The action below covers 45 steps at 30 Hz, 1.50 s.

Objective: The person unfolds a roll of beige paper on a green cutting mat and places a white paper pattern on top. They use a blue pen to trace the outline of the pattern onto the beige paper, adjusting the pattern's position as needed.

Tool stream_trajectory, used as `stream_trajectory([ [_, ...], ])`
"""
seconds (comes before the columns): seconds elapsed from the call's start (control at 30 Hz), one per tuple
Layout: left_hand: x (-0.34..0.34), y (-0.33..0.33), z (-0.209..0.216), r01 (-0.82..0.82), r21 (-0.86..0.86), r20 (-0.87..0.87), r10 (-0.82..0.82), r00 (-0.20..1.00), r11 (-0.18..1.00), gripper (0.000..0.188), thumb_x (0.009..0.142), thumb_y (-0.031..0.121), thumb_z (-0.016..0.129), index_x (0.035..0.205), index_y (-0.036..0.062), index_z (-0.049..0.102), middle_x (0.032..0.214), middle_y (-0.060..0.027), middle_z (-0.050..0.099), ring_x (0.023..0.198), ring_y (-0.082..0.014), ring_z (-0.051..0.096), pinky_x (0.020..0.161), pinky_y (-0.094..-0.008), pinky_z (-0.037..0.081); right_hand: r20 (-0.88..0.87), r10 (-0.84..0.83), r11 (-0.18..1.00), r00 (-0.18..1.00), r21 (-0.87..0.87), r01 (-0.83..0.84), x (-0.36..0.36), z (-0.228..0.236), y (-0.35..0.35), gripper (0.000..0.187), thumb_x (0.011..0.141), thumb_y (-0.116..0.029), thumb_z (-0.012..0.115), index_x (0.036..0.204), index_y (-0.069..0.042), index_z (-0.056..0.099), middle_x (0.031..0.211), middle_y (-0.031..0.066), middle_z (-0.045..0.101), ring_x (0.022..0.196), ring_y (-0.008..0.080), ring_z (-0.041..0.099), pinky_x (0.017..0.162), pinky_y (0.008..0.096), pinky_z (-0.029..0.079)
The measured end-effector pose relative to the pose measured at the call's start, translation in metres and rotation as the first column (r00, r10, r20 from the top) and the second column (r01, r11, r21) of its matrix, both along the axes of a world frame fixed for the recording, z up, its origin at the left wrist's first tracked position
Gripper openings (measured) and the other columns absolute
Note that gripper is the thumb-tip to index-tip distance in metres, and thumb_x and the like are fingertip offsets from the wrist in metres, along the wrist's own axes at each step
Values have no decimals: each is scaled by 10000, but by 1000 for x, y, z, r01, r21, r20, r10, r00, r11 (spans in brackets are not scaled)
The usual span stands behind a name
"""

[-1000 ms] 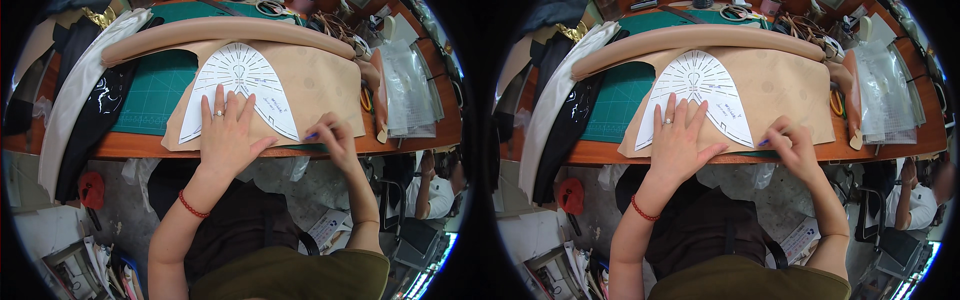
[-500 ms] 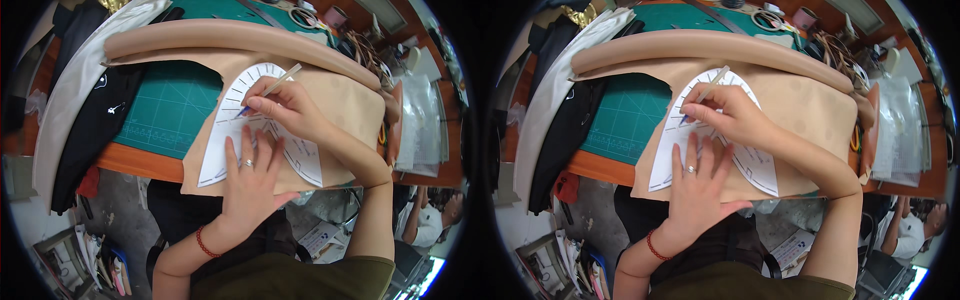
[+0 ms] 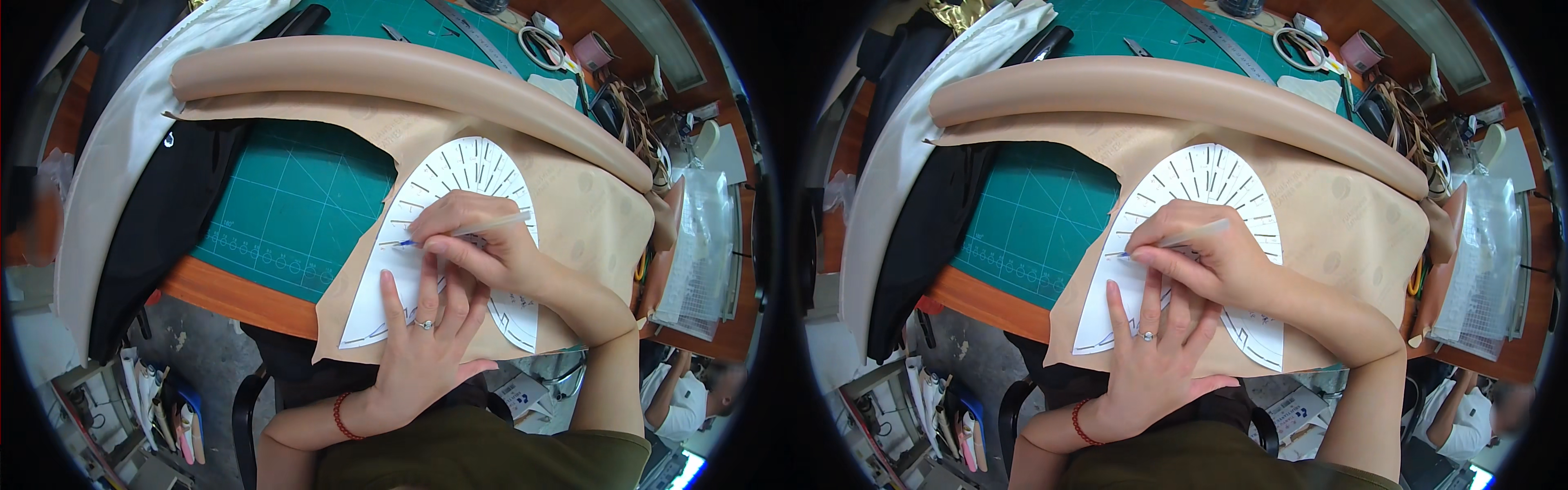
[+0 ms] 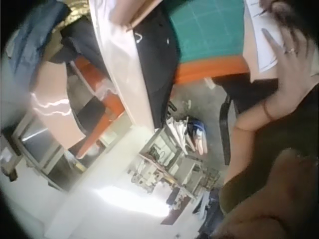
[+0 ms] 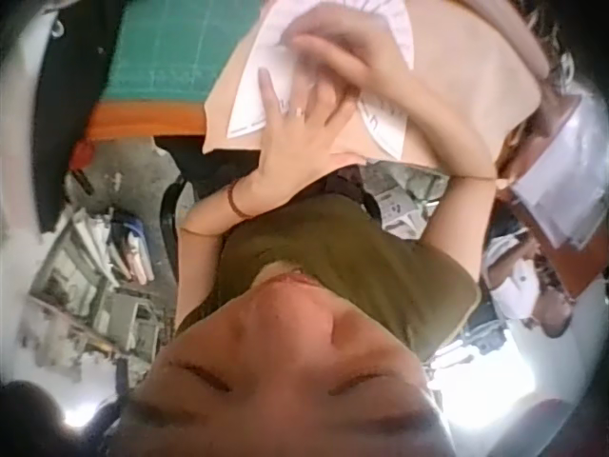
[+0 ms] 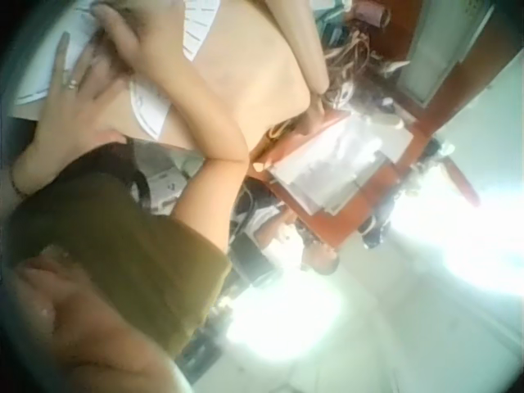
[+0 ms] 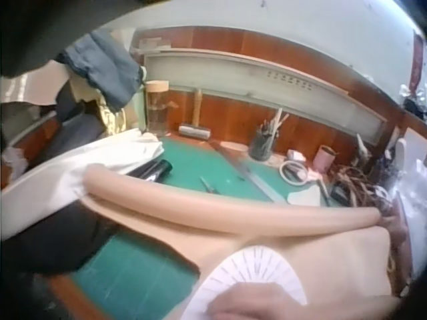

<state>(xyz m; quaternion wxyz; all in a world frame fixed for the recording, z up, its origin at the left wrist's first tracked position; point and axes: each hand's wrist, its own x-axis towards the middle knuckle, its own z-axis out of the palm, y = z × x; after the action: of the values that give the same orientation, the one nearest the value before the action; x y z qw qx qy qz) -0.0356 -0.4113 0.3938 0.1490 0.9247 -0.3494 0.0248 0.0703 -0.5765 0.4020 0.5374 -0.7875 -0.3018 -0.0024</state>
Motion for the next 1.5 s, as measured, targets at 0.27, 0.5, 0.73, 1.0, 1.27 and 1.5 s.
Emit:
stream_trajectory([
  [0.27,-3,0,-6,3,-41,-15,-4,1000,999,993,676,855,595,1368,144,622,1476,-217,419,1443,-500,323,1090,-816,233,125,29,998,992,-57,-22,3,2,8,77,897,-82,732,957,-33,732,900,94,728,887,291,683,770,380,555],
  [0.5,-1,0,-4,-3,-51,-19,2,1000,999,1007,669,838,616,1396,142,604,1504,-220,389,1462,-502,304,1100,-810,214,124,6,993,992,-116,9,-1,8,2,72,892,-78,725,955,-42,730,890,103,702,868,290,665,747,387,539],
  [0.73,1,1,0,-2,-31,-37,1,999,1000,1089,656,832,635,1494,147,515,1556,-246,336,1492,-494,268,1114,-799,201,102,-73,957,992,-274,98,-13,32,-32,79,887,-58,728,958,-26,737,883,111,697,846,291,659,729,373,521],
  [1.0,-1,1,-2,-5,-31,-26,4,1000,999,1094,651,835,638,1498,154,514,1568,-250,320,1502,-494,251,1124,-796,185,-43,-230,942,972,-260,211,-30,32,-44,102,943,-68,692,1001,4,735,918,127,723,832,240,688,743,335,531],
  [1.27,-2,0,-2,-17,-16,-12,17,1000,1000,1104,649,848,634,1500,155,518,1554,-243,341,1498,-480,265,1129,-786,176,-106,-219,968,970,-146,202,-33,21,-27,95,962,-69,668,991,11,712,931,132,720,859,242,698,768,336,549],
  [1.5,-1,0,1,-21,-4,-5,21,1000,1000,1088,687,850,616,1512,147,513,1537,-247,365,1495,-480,271,1146,-768,157,-33,-148,975,988,-174,140,-32,19,-31,84,956,-19,663,1015,20,710,983,125,727,903,214,697,804,330,541],
])
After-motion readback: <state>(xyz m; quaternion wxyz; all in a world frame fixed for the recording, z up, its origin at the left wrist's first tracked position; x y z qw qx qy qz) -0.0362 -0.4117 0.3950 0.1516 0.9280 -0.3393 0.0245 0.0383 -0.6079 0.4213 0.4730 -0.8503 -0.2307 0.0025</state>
